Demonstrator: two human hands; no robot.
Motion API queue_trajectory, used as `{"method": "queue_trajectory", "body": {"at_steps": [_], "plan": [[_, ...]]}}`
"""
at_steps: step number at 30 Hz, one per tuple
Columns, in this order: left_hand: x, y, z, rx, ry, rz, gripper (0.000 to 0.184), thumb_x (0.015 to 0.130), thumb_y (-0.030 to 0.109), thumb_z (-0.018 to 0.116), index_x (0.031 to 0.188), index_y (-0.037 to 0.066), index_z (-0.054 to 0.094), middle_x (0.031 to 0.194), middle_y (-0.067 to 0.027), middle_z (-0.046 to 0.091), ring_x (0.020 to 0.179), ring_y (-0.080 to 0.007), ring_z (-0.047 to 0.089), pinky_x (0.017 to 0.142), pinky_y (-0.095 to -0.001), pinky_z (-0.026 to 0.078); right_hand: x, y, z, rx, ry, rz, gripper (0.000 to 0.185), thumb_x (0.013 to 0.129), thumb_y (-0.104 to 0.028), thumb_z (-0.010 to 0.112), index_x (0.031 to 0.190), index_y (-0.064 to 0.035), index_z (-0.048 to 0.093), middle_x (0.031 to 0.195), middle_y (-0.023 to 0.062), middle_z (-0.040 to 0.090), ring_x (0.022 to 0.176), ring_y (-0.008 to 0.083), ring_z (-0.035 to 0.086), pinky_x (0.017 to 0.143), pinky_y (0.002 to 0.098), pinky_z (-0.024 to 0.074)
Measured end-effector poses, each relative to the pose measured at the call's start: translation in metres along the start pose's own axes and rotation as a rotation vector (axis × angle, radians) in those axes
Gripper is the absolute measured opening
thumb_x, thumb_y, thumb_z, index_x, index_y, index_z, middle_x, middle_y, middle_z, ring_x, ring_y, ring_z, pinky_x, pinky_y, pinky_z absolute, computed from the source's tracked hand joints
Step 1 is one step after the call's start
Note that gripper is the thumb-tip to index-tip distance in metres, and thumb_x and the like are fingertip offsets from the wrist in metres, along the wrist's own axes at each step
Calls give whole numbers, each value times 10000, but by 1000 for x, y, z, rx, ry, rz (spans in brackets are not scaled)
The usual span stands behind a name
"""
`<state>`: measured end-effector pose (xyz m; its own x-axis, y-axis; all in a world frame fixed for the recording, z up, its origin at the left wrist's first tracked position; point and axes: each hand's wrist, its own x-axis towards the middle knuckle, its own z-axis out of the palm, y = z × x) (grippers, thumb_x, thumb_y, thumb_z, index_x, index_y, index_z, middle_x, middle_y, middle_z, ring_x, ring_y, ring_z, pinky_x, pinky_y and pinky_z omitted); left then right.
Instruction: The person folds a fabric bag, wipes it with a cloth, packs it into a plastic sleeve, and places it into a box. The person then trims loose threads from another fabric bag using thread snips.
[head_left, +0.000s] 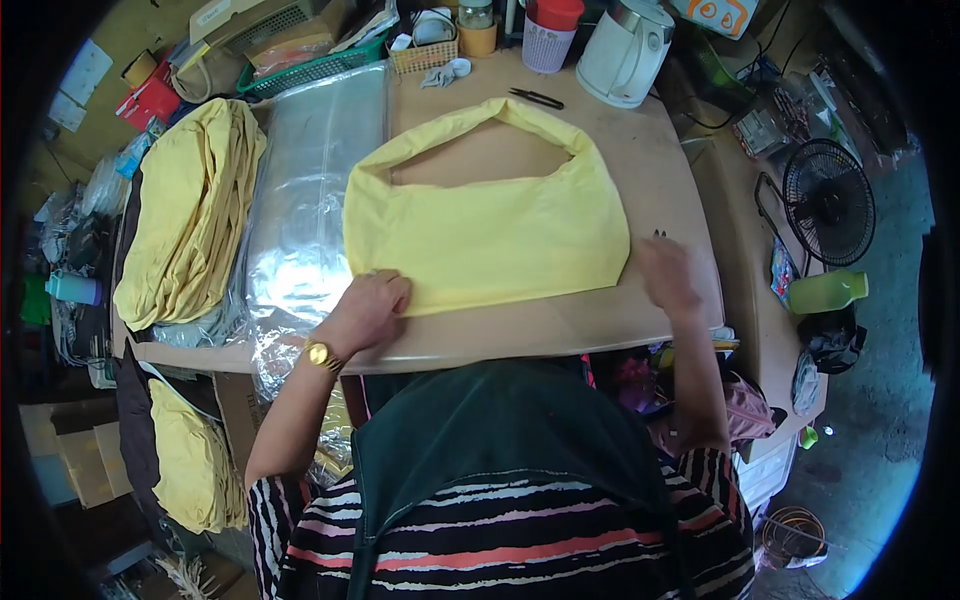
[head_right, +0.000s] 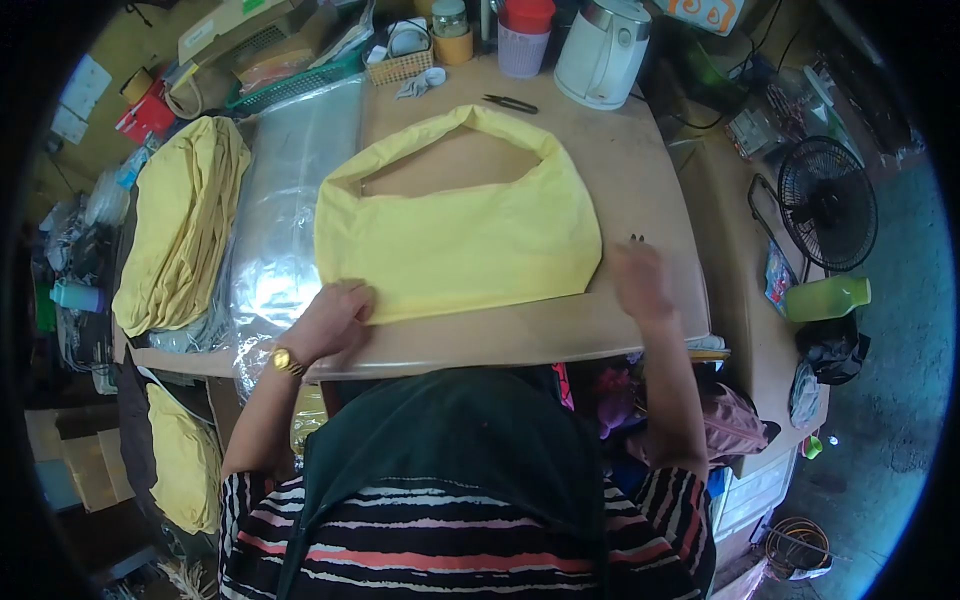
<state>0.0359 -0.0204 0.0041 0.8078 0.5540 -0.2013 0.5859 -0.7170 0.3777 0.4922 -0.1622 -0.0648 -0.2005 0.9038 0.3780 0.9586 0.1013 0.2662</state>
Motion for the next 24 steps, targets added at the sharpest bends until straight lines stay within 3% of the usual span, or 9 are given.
{"method": "queue_trajectory", "body": {"at_steps": [1, 3, 6, 9, 14, 17, 19, 21, 24], "plan": [[-5, 8, -13, 3, 11, -1, 93, 765, 83, 587, 852, 68, 555, 831, -114, 562, 859, -325, 577, 739, -407, 447, 10, 2, -23, -5, 9, -4, 117, 787, -37, 549, 888, -73, 597, 833, 90, 602, 843, 299, 593, 765, 421, 434], [-13, 31, -29, 13, 145, -77, 463, 837, 315, 636, 1223, 76, 546, 1209, -180, 549, 1162, -350, 510, 974, -473, 383, 47, -9, -92, 89, -335, 525, 252, 839, -122, 575, 1082, -62, 605, 1029, 112, 641, 967, 308, 611, 874, 408, 452], [30, 67, -6, 210, 472, -77, 703, 890, 469, 562, 1444, 92, 348, 1491, -204, 307, 1389, -393, 261, 1090, -599, 201, 92, -84, -90, 334, 4, 330, 521, 873, -331, 589, 1312, -70, 482, 1363, 161, 471, 1274, 317, 438, 1051, 505, 327], [54, 42, 50, 213, 399, -234, 741, 891, 527, 519, 1458, 89, 330, 1536, -209, 220, 1429, -400, 158, 1097, -656, 110, 90, -128, -36, 281, -203, 195, 727, 873, -486, 569, 1441, -89, 350, 1508, 172, 294, 1421, 330, 226, 1113, 596, 172], [7, 42, 40, 119, 270, -184, 782, 899, 523, 526, 1455, 18, 307, 1515, -245, 246, 1418, -394, 206, 1142, -540, 167, 47, -133, -60, 391, -403, 220, 776, 877, -510, 556, 1460, -65, 307, 1525, 198, 253, 1429, 349, 211, 1118, 588, 170], [10, 29, 18, -403, 38, -80, 819, 900, 517, 561, 1443, -32, 287, 1504, -247, 274, 1408, -359, 257, 1158, -437, 215, 70, -115, -65, 451, -629, 202, 816, 907, -544, 512, 1477, -23, 248, 1538, 211, 226, 1427, 345, 229, 1119, 554, 208], [47, 25, -3, -1655, 168, -198, 823, 923, 533, 522, 1465, -15, 234, 1505, -197, 300, 1380, -274, 330, 1121, -384, 303, 107, -112, -45, 1980, -267, 731, 869, 927, -602, 438, 1475, 29, 200, 1530, 234, 226, 1426, 325, 239, 1118, 512, 249], [86, 14, -7, -1732, 200, -176, 877, 918, 522, 542, 1458, -65, 176, 1490, -216, 307, 1359, -286, 358, 1088, -394, 359, 143, -113, -29, 2315, -219, 789, 944, 922, -651, 389, 1463, 84, 145, 1513, 258, 241, 1423, 320, 238, 1124, 481, 265], [117, -7, -16, -2388, 512, -411, 843, 900, 439, 612, 1385, -133, 227, 1432, -283, 339, 1326, -351, 383, 1114, -441, 335, 167, -103, 2, 2785, -124, 1178, 992, 898, -682, 400, 1461, 92, 137, 1522, 263, 203, 1437, 327, 187, 1127, 470, 263]]}}
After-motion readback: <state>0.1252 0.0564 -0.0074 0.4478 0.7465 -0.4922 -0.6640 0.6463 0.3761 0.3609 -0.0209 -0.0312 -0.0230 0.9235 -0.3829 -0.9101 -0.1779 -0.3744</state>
